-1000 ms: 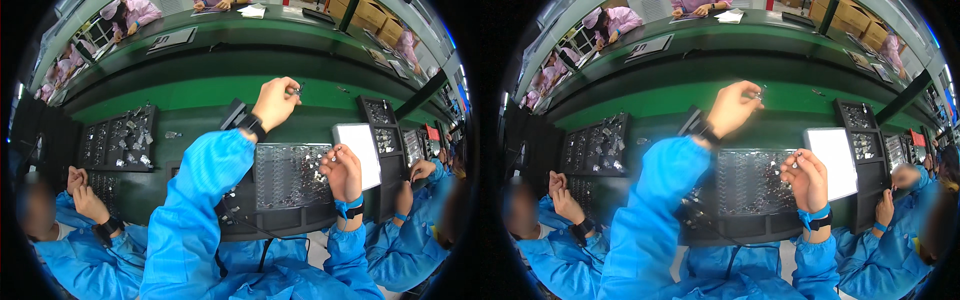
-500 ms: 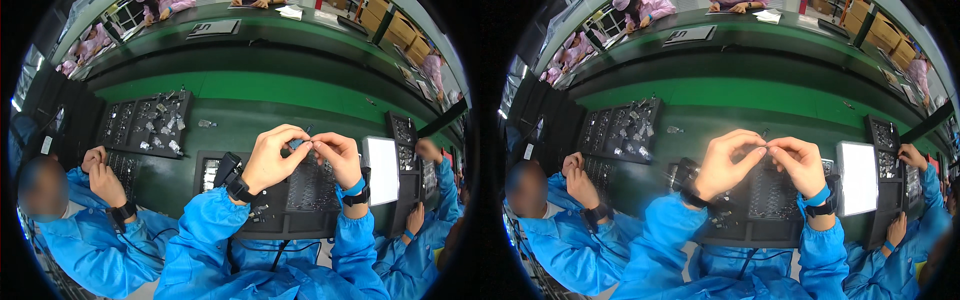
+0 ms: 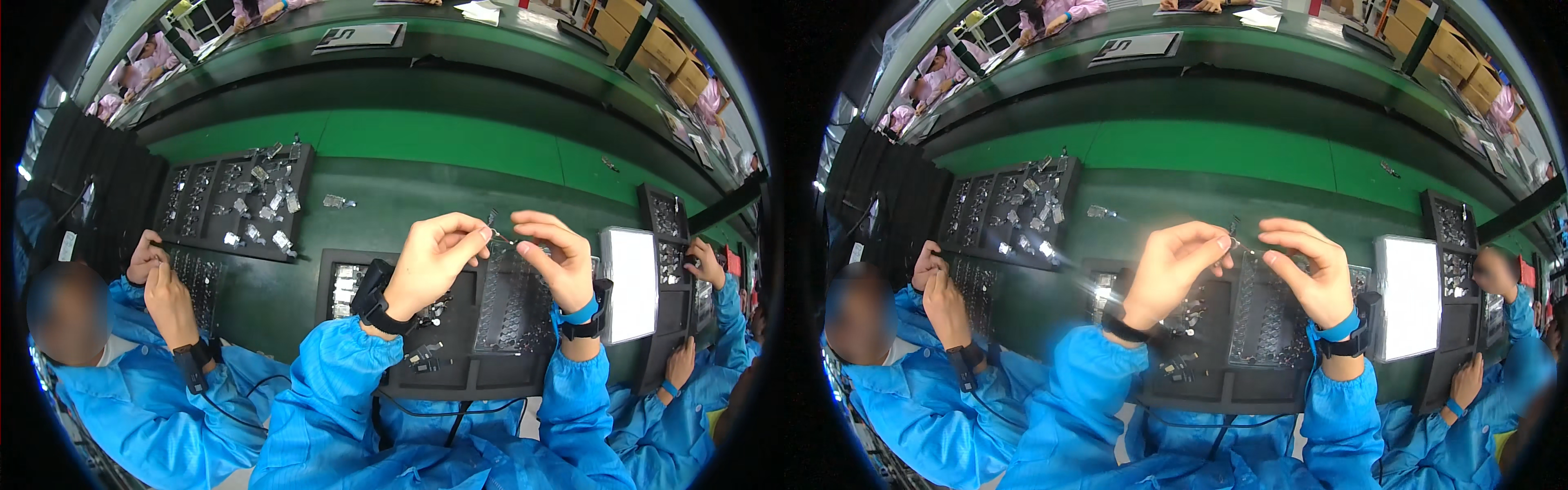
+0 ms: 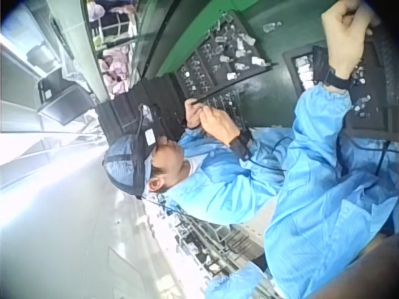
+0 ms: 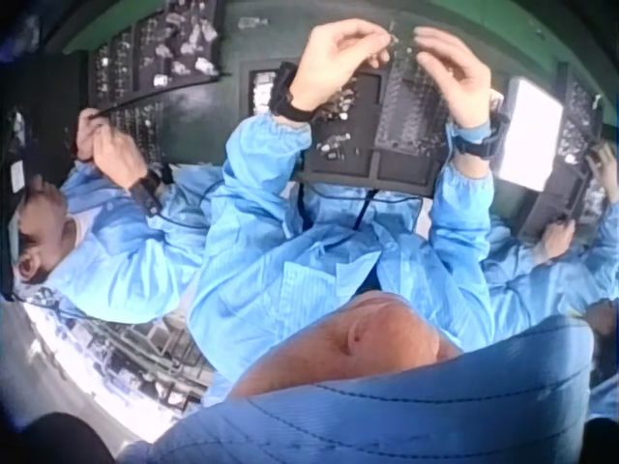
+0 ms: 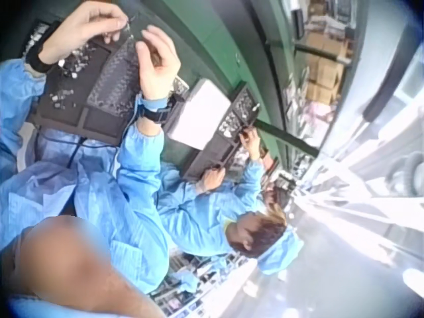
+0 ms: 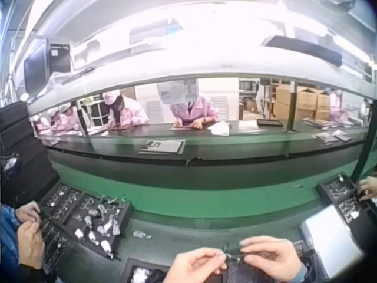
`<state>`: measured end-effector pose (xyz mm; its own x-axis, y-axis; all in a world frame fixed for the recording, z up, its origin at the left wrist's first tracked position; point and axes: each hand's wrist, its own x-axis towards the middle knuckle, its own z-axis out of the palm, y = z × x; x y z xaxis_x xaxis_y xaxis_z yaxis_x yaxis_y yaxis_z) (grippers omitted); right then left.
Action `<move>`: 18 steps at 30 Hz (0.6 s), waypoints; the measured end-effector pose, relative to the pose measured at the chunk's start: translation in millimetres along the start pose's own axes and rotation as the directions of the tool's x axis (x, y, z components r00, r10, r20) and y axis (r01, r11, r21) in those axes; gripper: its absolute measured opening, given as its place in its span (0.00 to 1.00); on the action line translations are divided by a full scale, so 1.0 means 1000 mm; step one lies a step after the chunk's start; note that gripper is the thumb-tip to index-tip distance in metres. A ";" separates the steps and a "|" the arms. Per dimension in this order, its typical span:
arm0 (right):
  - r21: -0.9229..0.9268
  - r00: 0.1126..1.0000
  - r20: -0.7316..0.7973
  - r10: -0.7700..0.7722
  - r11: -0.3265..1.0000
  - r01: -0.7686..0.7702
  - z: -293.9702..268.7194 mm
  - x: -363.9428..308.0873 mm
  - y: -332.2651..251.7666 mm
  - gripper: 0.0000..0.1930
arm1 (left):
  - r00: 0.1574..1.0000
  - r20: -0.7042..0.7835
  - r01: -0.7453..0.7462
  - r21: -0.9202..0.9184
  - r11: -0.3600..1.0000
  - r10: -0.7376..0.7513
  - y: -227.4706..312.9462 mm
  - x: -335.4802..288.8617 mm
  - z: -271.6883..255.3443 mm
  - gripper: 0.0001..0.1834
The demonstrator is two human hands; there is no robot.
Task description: Manually assembling small electronic components into trays on a production line.
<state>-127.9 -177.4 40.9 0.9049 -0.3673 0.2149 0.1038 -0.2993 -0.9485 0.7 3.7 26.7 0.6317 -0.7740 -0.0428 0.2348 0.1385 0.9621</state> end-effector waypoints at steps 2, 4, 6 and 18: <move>-0.061 0.995 -0.014 -0.097 0.994 0.096 0.001 -0.001 0.003 0.13 | 0.999 0.025 -0.022 -0.020 1.000 0.022 -0.003 -0.001 0.004 0.10; -0.124 0.981 -0.022 -0.191 0.974 0.187 0.002 -0.002 0.004 0.13 | 0.998 0.049 -0.042 -0.042 0.998 0.044 -0.005 -0.003 0.007 0.11; -0.079 0.981 -0.005 -0.193 0.978 0.192 0.003 -0.003 0.001 0.11 | 0.997 0.075 -0.022 -0.081 0.996 0.028 -0.004 -0.003 0.009 0.10; 0.131 0.986 -0.030 -0.162 0.978 0.165 0.002 -0.008 0.000 0.07 | 0.990 0.137 0.047 -0.018 0.999 -0.044 -0.004 -0.006 0.012 0.11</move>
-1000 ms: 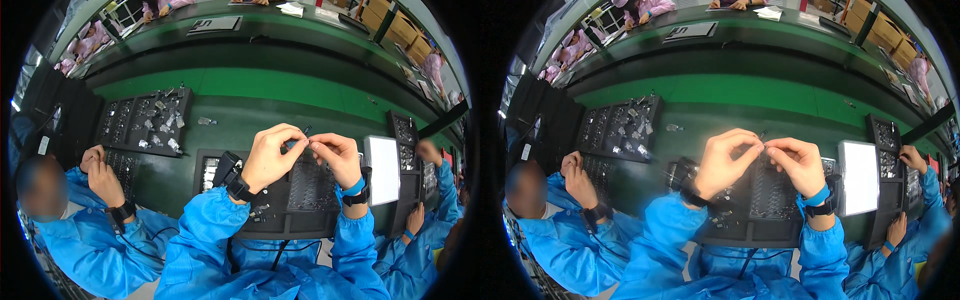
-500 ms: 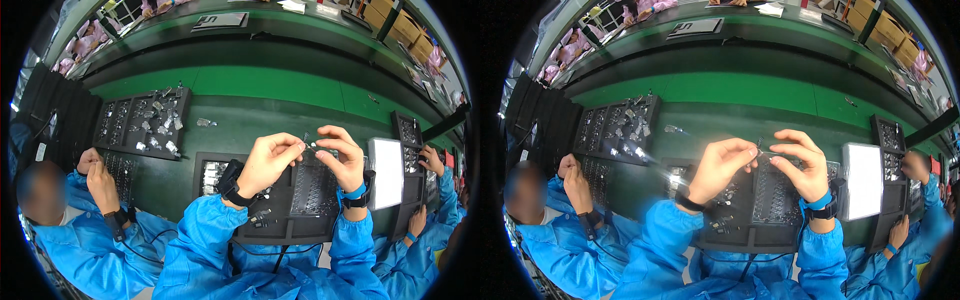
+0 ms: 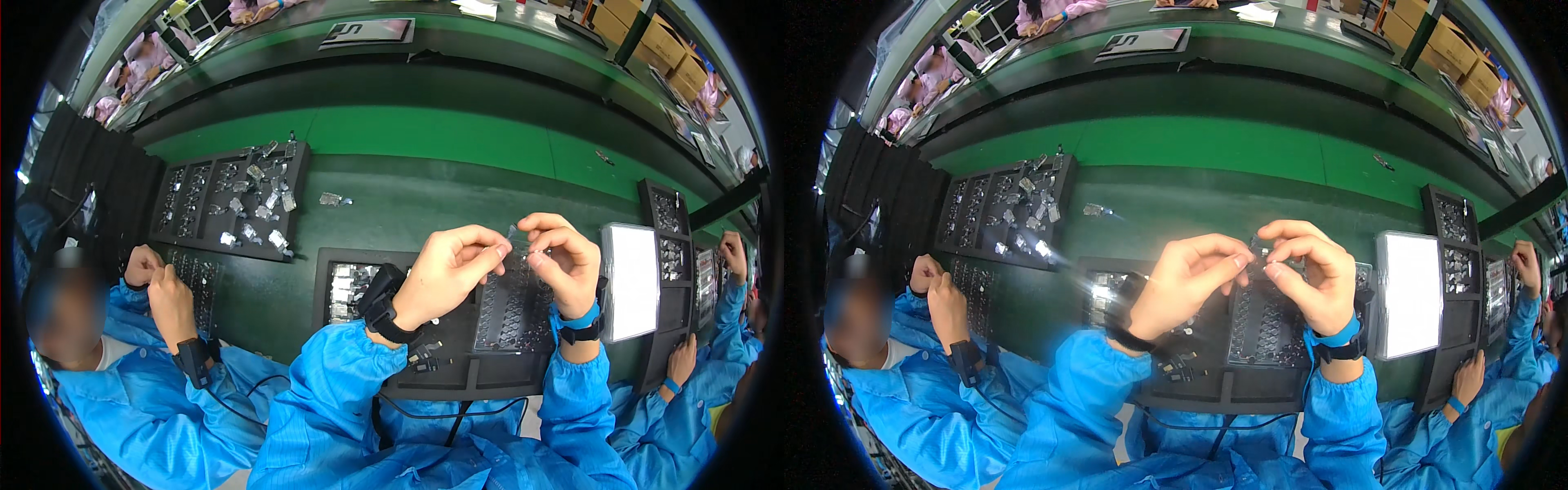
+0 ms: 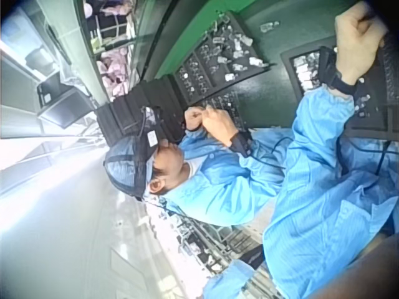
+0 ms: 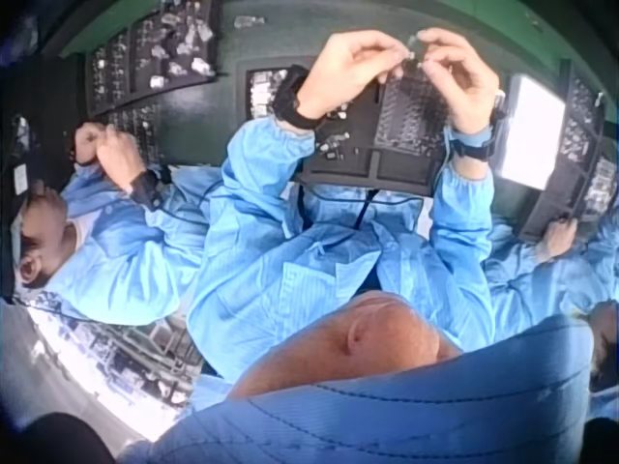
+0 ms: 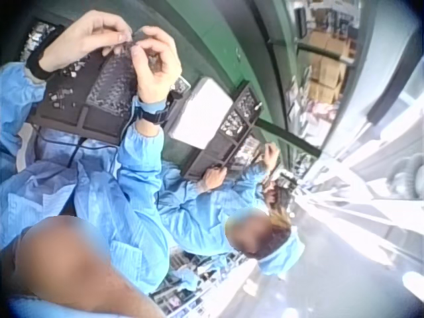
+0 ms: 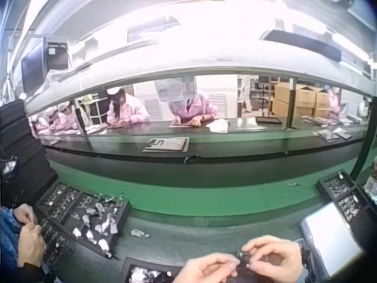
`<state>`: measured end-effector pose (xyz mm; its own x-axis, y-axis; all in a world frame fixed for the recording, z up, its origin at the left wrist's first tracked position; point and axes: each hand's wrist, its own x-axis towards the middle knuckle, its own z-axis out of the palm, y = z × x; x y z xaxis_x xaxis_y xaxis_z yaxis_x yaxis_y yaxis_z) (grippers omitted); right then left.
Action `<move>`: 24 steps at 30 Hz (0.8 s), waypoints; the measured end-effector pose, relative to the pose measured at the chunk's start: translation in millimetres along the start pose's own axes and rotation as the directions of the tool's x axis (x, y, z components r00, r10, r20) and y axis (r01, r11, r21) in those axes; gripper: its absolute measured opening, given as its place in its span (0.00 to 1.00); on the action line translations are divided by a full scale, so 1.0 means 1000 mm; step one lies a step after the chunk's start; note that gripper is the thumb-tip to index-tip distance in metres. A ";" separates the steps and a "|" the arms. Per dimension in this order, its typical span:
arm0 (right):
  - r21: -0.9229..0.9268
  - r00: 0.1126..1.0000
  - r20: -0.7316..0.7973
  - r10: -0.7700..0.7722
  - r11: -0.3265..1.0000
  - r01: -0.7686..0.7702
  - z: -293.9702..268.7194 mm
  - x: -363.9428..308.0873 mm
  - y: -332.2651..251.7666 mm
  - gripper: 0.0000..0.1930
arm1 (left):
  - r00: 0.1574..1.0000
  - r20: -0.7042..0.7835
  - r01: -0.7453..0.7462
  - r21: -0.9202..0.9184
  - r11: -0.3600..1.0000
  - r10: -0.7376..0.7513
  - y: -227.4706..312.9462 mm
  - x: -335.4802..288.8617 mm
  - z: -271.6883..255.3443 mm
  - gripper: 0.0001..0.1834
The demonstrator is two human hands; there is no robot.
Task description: Manually assembling small electronic components into trays on a production line.
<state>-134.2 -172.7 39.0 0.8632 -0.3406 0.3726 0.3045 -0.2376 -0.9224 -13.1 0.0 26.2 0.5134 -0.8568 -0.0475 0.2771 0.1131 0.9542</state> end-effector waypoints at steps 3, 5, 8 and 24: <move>0.107 0.993 -0.035 0.116 0.988 -0.111 -0.001 0.000 -0.006 0.05 | 0.997 -0.070 -0.009 0.093 0.996 0.016 0.001 -0.001 0.001 0.10; 0.172 0.984 -0.038 0.174 0.971 -0.165 -0.004 -0.001 -0.001 0.05 | 0.993 -0.086 -0.064 0.156 0.986 0.078 -0.004 -0.001 -0.002 0.10; 0.070 0.981 -0.090 0.170 0.984 -0.164 -0.005 -0.002 0.002 0.05 | 0.988 -0.113 -0.071 0.287 0.955 0.107 0.004 -0.004 -0.002 0.10; -0.683 0.948 0.191 -0.255 0.659 0.315 0.010 0.003 -0.001 0.09 | 0.962 -0.138 -0.143 0.486 0.862 0.237 -0.007 -0.006 0.006 0.10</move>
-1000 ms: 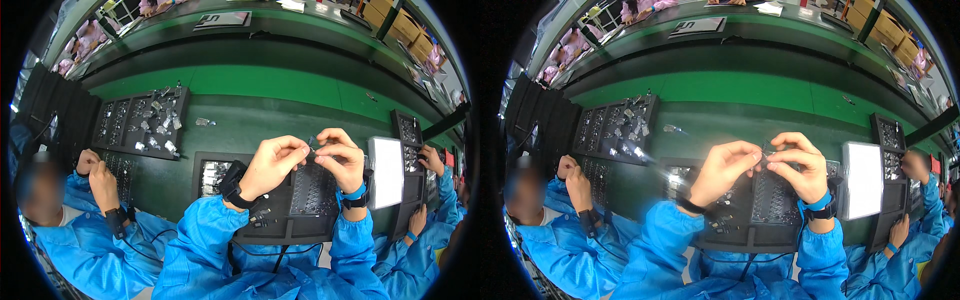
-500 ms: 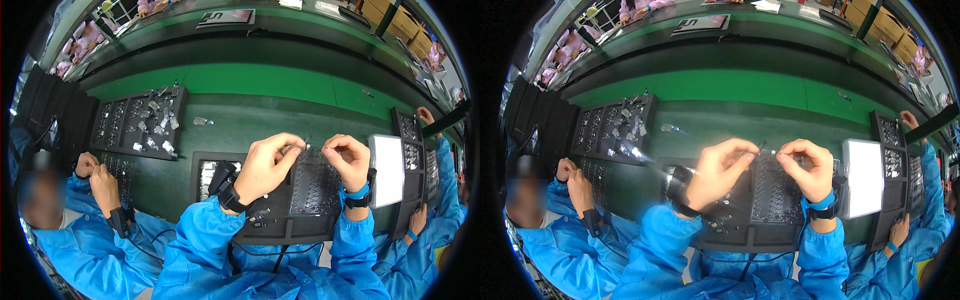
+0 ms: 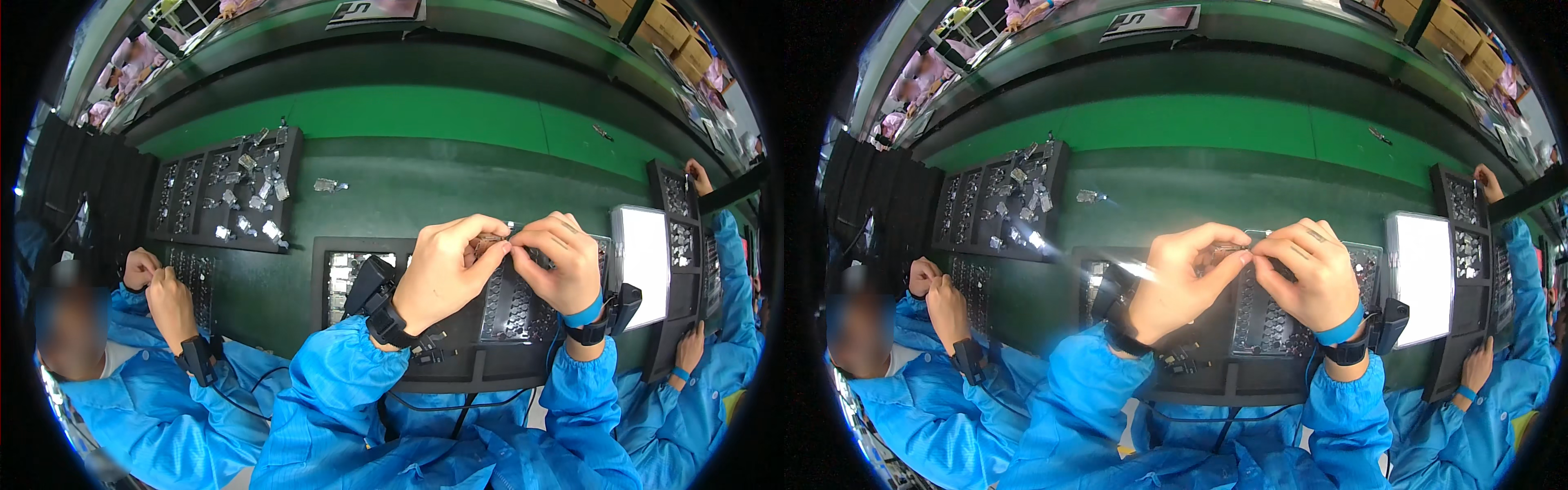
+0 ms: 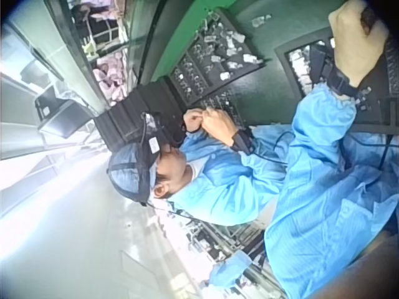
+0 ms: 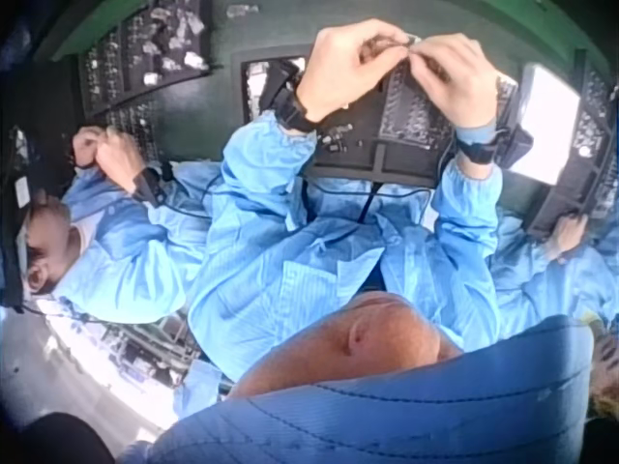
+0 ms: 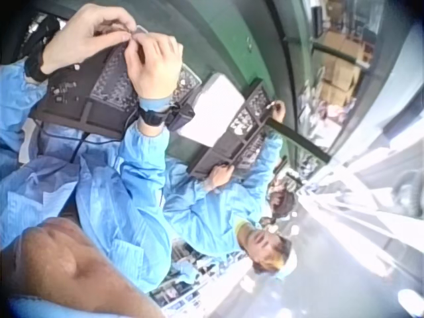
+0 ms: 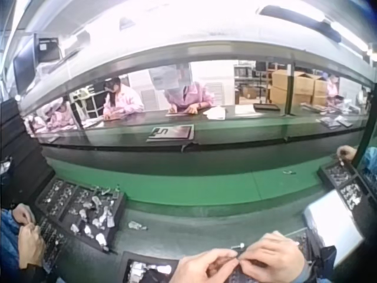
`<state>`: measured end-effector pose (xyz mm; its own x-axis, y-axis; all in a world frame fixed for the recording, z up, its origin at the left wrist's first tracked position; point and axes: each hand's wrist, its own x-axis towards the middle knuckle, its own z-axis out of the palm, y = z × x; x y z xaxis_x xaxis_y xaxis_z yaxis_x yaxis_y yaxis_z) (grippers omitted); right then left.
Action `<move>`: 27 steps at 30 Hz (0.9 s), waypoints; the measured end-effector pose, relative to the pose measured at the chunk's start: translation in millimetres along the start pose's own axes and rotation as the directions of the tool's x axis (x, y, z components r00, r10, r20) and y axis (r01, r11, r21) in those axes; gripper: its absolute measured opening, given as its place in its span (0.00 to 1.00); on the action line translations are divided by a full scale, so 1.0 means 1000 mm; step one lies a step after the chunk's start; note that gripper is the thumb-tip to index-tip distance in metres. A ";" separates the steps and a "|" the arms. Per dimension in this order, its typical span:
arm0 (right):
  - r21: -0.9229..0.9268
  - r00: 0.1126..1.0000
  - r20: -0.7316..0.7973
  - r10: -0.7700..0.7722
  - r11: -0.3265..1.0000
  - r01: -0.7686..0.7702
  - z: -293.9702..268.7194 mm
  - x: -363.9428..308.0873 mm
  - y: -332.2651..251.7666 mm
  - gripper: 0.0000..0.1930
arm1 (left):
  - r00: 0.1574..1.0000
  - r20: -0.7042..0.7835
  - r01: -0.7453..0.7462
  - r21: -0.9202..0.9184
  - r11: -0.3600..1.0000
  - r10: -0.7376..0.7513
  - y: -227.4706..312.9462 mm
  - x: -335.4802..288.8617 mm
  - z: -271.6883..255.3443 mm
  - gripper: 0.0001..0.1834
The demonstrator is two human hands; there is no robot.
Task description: Manually assembling small electronic components into trays on a production line.
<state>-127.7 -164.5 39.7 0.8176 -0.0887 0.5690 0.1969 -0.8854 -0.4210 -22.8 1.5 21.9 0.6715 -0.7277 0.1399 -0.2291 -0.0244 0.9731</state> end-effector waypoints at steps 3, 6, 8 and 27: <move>0.033 0.998 0.010 0.058 0.998 -0.058 -0.001 -0.003 0.003 0.08 | 0.999 0.012 0.048 -0.044 0.998 -0.048 0.000 0.001 0.001 0.12; 0.080 0.993 0.019 0.118 0.990 -0.119 -0.002 -0.005 0.006 0.07 | 0.994 0.018 0.106 -0.108 0.988 -0.105 -0.004 0.002 -0.001 0.12; 0.079 0.994 0.012 0.111 0.991 -0.111 -0.002 -0.004 0.005 0.07 | 0.992 0.030 0.129 -0.169 0.977 -0.126 -0.006 0.002 0.000 0.12; 0.106 0.971 0.070 0.228 0.966 -0.234 0.001 -0.006 0.003 0.05 | 0.999 -0.001 -0.047 0.081 0.996 0.047 -0.002 0.003 0.002 0.08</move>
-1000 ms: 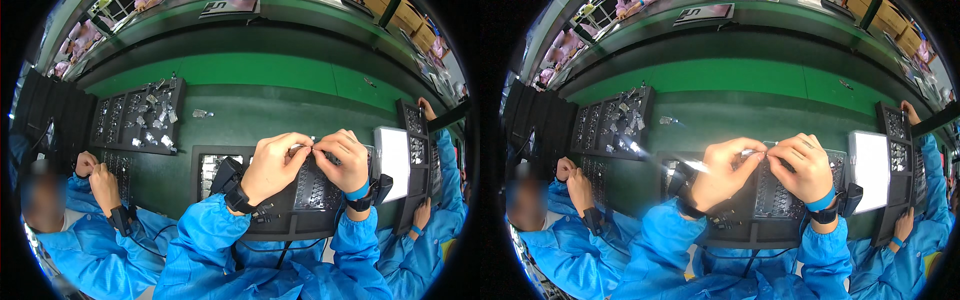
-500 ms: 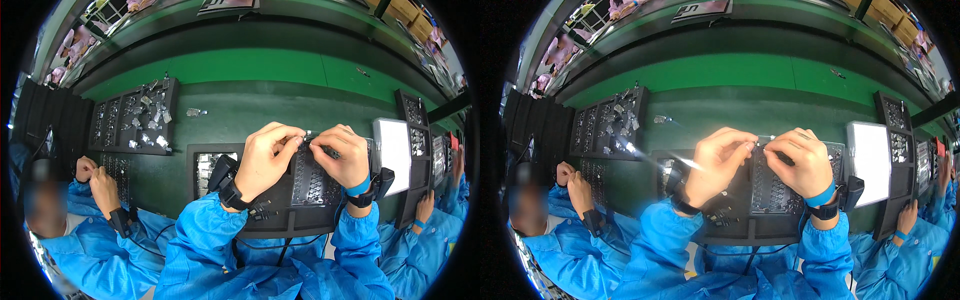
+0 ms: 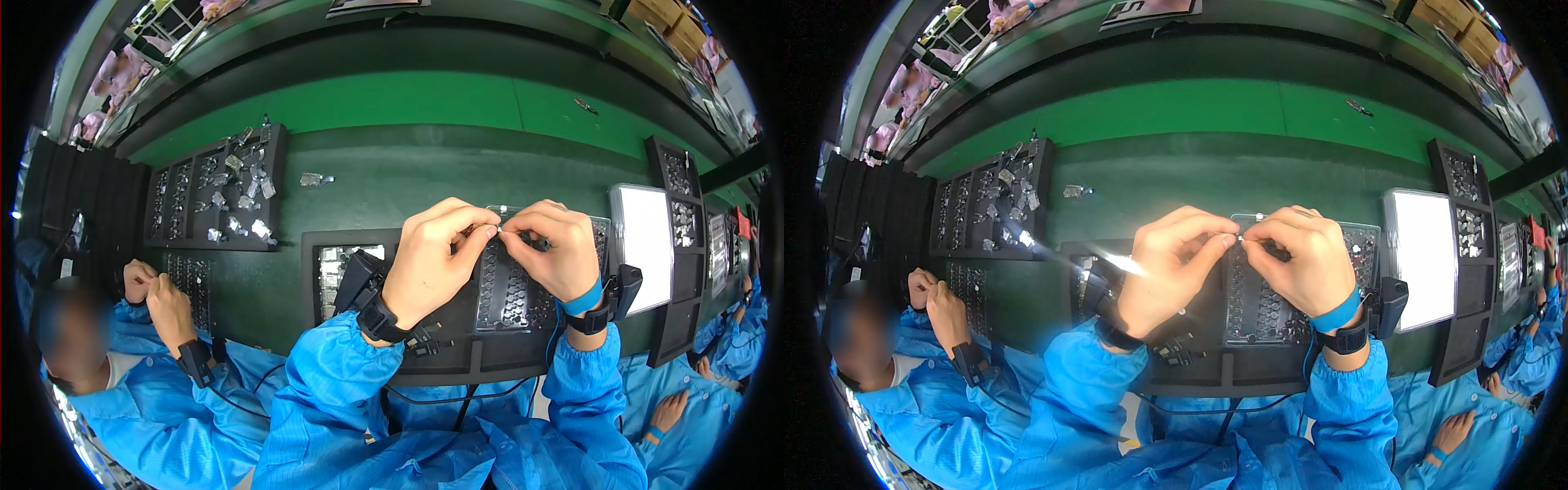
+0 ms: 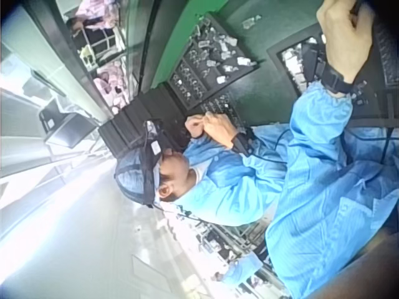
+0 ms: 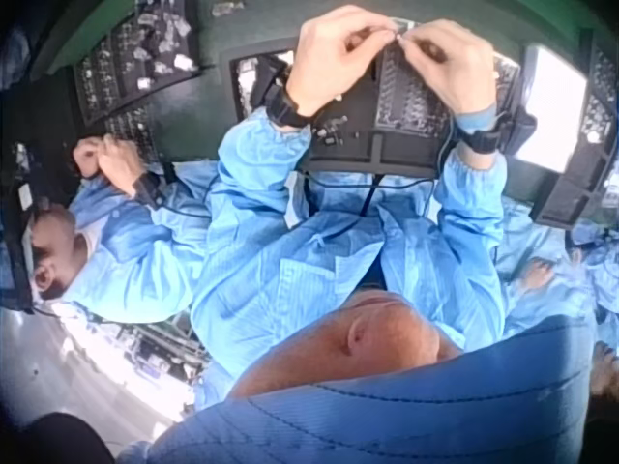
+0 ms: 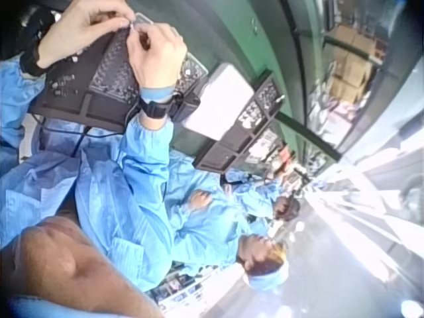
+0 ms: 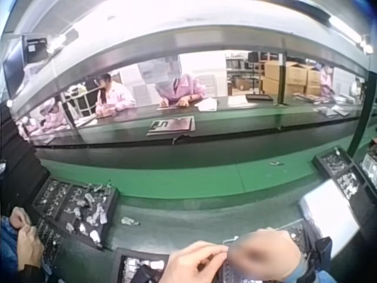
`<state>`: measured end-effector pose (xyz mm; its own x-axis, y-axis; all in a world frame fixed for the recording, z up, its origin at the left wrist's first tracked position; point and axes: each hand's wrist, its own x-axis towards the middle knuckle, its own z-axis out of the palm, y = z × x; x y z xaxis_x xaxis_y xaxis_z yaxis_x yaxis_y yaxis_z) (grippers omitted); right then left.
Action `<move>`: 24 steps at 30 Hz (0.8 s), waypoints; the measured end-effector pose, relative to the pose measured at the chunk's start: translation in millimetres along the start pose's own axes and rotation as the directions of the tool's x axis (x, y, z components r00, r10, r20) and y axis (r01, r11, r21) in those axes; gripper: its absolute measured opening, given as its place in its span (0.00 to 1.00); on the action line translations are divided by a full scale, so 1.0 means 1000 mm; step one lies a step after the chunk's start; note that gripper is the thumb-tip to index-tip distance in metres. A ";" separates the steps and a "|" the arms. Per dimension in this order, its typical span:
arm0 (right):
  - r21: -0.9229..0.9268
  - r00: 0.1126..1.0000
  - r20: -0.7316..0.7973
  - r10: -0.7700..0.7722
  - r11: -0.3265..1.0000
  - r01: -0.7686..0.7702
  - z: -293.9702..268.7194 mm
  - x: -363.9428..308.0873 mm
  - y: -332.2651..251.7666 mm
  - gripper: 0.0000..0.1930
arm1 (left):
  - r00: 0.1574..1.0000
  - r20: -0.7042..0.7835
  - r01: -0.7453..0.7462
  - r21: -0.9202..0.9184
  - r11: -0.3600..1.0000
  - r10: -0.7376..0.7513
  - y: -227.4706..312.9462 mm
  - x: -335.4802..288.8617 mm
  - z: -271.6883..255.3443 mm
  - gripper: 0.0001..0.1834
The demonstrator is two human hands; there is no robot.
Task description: Manually assembling small electronic components into trays on a production line.
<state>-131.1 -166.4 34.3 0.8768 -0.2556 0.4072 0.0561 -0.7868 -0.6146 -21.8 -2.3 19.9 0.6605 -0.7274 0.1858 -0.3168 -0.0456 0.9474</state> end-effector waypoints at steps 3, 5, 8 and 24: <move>0.006 1.000 0.010 -0.003 1.000 0.003 0.000 0.000 0.001 0.05 | 0.999 -0.010 -0.032 0.030 0.999 0.032 0.001 0.000 0.000 0.08; 0.005 1.000 0.026 0.003 1.000 -0.003 0.000 0.000 0.000 0.05 | 0.999 -0.015 -0.044 0.057 0.997 0.044 0.001 -0.001 0.001 0.08; 0.008 0.999 0.035 -0.012 1.000 0.012 0.001 0.000 0.001 0.04 | 0.999 -0.016 -0.049 0.067 0.997 0.050 0.003 -0.001 0.000 0.07; -0.049 0.996 0.089 -0.031 0.998 0.035 0.000 0.000 -0.003 0.03 | 0.996 0.051 0.075 0.002 0.997 -0.075 0.000 0.001 -0.005 0.09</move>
<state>-131.4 -164.4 36.2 0.9139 -0.1798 0.3640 0.0636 -0.8221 -0.5658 -17.4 0.7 21.3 0.6473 -0.7556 0.1007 -0.2674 -0.1014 0.9582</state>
